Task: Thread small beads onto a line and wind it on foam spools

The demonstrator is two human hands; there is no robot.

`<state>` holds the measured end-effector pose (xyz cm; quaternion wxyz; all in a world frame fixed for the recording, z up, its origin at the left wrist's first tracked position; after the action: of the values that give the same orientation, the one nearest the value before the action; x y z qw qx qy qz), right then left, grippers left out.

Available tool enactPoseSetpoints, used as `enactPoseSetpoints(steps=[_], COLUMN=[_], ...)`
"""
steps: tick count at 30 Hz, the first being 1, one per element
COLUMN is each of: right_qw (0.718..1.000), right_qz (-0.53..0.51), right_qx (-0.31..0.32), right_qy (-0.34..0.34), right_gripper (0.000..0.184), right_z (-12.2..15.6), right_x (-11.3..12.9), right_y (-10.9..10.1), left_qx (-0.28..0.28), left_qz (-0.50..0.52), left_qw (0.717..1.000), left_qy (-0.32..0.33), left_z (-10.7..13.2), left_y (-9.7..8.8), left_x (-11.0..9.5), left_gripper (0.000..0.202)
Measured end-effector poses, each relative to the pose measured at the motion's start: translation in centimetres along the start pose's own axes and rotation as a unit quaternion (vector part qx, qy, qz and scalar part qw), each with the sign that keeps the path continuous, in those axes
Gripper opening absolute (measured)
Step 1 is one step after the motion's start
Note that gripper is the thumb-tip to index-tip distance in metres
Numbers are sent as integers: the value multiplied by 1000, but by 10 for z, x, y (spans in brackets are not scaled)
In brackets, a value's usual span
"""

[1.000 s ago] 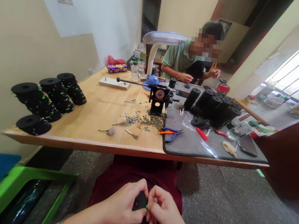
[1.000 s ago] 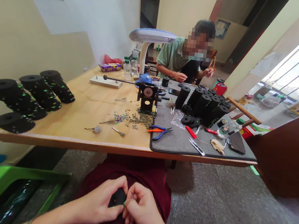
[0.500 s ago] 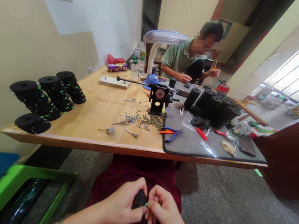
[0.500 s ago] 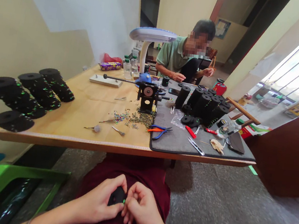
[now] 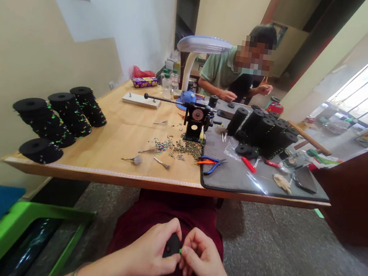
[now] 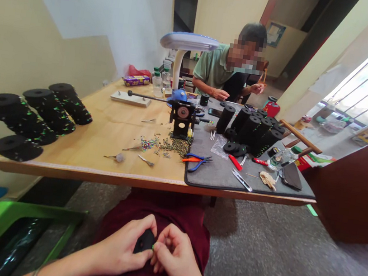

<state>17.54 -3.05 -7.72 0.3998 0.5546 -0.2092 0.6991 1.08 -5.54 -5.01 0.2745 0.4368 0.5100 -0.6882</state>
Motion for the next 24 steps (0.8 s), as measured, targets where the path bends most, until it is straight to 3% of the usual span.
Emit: enactPoseSetpoints(steps=[9,13,19,24], right_qw=[999,999,999,988], right_qz=[43,47,6,126], right_qx=[-6,-1,-29,-47], right_qy=[2,3,-20,-82], right_gripper=[31,30,35,24], right_z=[-2,-3,-5,-10], right_x=[4,7,1,10], right_y=[0,1,0,5], left_qx=[3,5,-58,-85], left_qz=[-2,25,23,29], left_qw=[1000,999,998,995], left_qy=[12,21,17,45], left_z=[1,0,-1,2], left_y=[3,3,3,3], left_x=[5,4,6,7], left_gripper=[19,37,60,68])
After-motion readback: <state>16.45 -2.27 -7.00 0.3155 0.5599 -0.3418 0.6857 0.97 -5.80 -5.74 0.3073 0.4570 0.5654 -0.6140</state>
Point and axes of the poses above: each hand's wrist, its own z-axis away from the middle knuckle, its own y-axis out of the palm, x = y × z, the point moved 1 cm from there along -z, towards the middle knuckle
